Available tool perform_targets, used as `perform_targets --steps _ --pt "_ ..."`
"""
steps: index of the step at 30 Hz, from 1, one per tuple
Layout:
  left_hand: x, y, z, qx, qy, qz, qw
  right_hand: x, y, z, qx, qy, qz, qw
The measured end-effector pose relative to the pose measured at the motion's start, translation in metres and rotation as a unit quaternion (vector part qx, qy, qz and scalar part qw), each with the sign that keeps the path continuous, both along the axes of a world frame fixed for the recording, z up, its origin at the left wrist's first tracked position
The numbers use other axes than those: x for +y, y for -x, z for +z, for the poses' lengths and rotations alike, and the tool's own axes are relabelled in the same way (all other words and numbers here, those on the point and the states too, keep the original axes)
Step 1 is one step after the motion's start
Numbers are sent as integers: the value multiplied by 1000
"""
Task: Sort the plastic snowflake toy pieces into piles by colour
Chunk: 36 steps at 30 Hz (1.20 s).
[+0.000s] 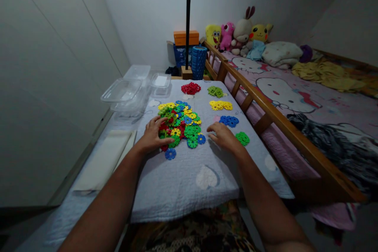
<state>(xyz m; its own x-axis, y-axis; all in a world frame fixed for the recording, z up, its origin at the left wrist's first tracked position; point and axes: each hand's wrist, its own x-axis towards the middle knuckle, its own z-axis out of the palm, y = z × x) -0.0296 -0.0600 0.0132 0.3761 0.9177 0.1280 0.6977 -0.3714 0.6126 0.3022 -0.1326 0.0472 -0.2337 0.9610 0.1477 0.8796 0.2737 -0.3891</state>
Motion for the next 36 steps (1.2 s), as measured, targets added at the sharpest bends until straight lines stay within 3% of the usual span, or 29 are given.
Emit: perform_targets --steps 5,11,17,22,26,30,36 --pt "-2 5 1 28 0 -42 999 10 31 -8 -10 13 15 1000" --pt "-8 6 2 74 1 -81 994 4 29 -19 22 11 24 999" --pt "-17 -3 4 126 3 -48 991 6 26 -20 74 45 8 996" --pt "-19 -9 2 122 -14 -29 992 10 23 -11 128 84 -15 988" --pt "-16 -10 -2 101 -32 -28 994 22 2 6 162 106 -29 981" --pt "-15 -10 -4 87 -38 -25 995 40 -35 21 186 48 -86 978" --pt "-14 -11 -4 69 -46 -20 996 47 -78 9 166 -29 -224 960"
